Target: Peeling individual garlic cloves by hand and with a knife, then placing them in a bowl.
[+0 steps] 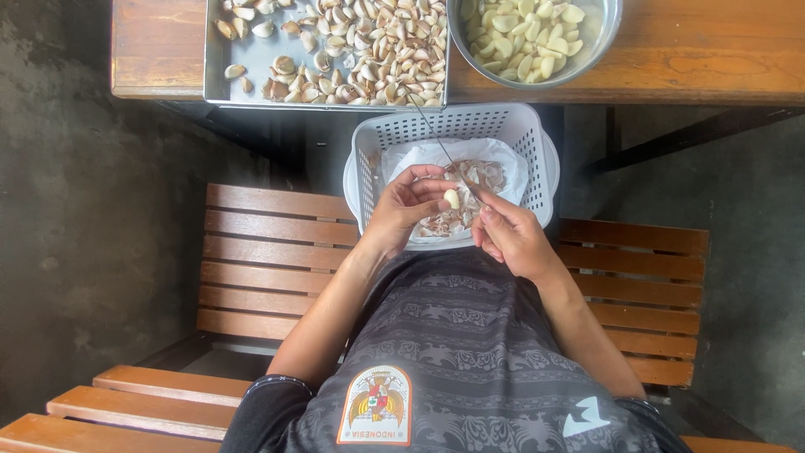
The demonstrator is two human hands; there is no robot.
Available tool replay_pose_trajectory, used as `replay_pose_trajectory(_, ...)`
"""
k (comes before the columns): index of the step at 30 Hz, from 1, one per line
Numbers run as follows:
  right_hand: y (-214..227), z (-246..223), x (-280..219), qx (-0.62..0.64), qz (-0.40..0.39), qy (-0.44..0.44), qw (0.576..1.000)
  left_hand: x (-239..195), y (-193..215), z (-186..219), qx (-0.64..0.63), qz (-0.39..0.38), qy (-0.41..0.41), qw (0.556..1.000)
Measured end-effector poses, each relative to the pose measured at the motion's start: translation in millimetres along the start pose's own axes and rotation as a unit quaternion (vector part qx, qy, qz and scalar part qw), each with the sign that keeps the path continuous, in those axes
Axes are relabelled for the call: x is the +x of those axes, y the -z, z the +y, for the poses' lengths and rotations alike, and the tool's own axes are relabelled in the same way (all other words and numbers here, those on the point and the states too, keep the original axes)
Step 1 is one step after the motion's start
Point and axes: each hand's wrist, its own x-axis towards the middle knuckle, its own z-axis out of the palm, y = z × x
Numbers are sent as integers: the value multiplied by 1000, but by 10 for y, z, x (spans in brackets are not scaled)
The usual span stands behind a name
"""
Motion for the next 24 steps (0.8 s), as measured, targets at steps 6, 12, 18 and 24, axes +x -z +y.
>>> replay_pose_trajectory(6,-15,-141,21,-36,38,-59,997,96,23,286,85,23,-83,993)
replay_pose_trajectory(12,-26,-92,13,-93,60,-127,986,431,-312,905,274,32,-227,934)
replay_pose_trajectory(18,-173,-398,106,-152,47,-260,952,1528,-467,777,494,-18,-305,814)
replay_pose_trajectory(24,-230,-524,111,-191,34,-254,948,1790,-309,873,559,62,-353,748)
